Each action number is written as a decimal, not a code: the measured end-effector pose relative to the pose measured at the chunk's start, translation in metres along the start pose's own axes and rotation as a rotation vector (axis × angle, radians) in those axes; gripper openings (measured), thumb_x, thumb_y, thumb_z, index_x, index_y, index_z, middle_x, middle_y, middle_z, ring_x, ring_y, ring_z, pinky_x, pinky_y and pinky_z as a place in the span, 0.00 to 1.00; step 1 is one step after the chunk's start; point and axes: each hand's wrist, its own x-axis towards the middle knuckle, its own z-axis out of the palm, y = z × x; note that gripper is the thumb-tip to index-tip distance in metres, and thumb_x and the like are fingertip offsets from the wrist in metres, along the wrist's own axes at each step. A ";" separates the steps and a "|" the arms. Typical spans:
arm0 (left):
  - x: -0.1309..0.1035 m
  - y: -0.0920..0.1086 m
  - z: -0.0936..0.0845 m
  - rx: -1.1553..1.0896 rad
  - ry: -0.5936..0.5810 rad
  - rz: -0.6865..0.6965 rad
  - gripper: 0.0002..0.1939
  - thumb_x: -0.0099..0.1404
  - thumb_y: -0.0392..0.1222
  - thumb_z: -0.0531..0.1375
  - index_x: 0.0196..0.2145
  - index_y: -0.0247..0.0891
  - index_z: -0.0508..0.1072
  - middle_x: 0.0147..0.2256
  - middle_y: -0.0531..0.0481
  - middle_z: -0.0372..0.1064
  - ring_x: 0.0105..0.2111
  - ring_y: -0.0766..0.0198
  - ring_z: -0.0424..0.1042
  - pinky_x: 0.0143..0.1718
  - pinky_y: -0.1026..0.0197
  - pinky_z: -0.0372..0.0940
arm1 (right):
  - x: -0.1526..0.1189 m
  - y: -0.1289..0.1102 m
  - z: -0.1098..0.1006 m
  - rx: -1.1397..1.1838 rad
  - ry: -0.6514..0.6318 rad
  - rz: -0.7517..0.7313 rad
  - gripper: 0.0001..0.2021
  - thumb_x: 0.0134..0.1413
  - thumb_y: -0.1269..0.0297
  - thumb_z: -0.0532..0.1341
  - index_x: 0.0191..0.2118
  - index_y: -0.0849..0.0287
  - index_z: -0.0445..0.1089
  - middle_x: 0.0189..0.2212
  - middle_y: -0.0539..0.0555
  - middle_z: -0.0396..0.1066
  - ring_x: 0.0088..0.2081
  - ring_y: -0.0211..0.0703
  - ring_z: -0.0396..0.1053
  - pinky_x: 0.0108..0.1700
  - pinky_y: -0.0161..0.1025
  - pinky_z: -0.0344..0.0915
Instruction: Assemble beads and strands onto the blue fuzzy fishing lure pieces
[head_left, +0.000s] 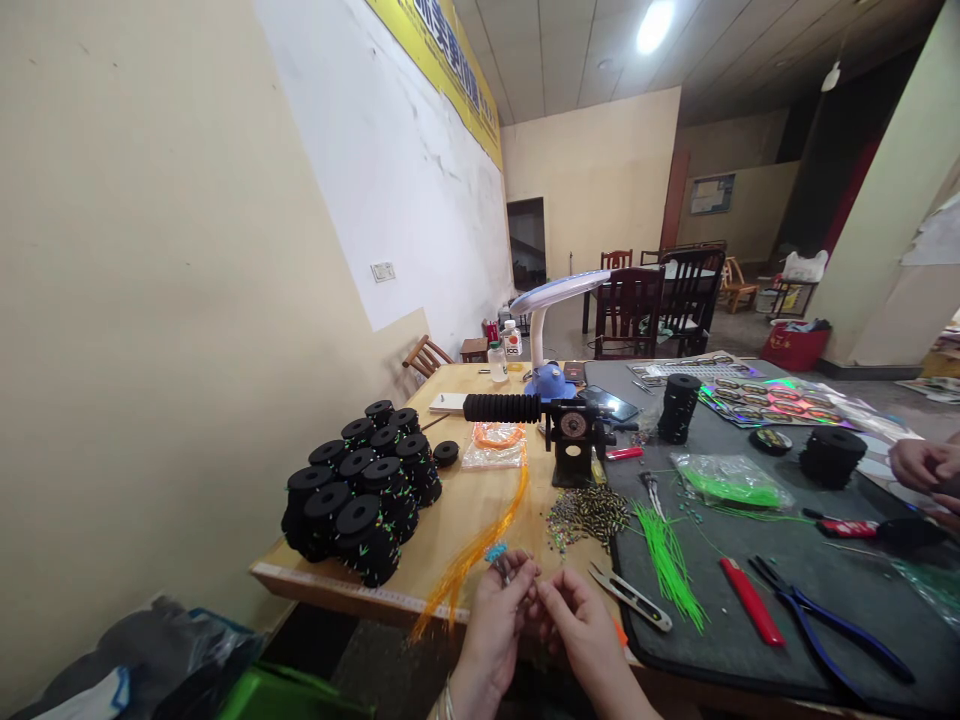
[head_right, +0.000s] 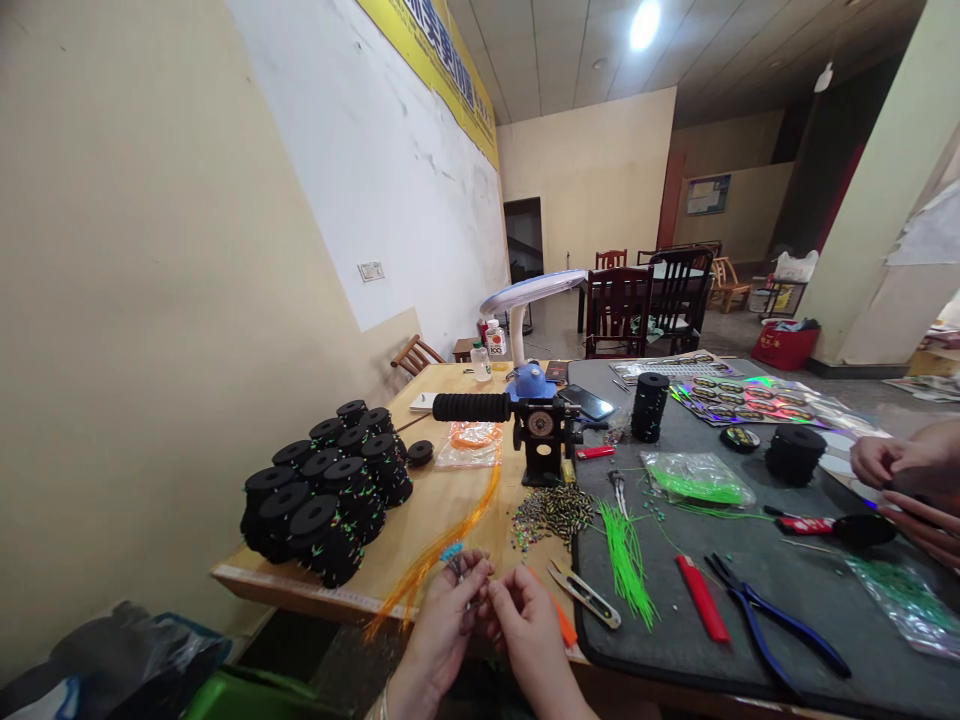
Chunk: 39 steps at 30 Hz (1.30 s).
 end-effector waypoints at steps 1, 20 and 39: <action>0.000 0.000 0.000 0.002 0.004 -0.004 0.28 0.32 0.47 0.77 0.30 0.32 0.73 0.22 0.57 0.67 0.19 0.74 0.64 0.19 0.70 0.61 | 0.000 0.000 0.000 0.000 0.000 0.002 0.28 0.37 0.34 0.63 0.25 0.58 0.61 0.18 0.46 0.66 0.17 0.31 0.59 0.18 0.29 0.52; 0.002 0.000 0.001 -0.011 -0.001 -0.001 0.27 0.33 0.44 0.77 0.30 0.31 0.74 0.23 0.55 0.69 0.19 0.73 0.65 0.20 0.70 0.61 | 0.000 -0.003 0.000 -0.001 0.008 -0.004 0.29 0.36 0.34 0.64 0.25 0.59 0.62 0.18 0.46 0.66 0.17 0.30 0.59 0.17 0.27 0.52; 0.008 0.009 0.009 0.236 0.012 0.308 0.17 0.40 0.41 0.75 0.28 0.34 0.75 0.24 0.52 0.73 0.25 0.64 0.71 0.29 0.65 0.67 | 0.020 -0.011 -0.011 0.013 -0.050 0.087 0.32 0.36 0.29 0.58 0.28 0.60 0.66 0.20 0.50 0.71 0.15 0.32 0.62 0.16 0.29 0.53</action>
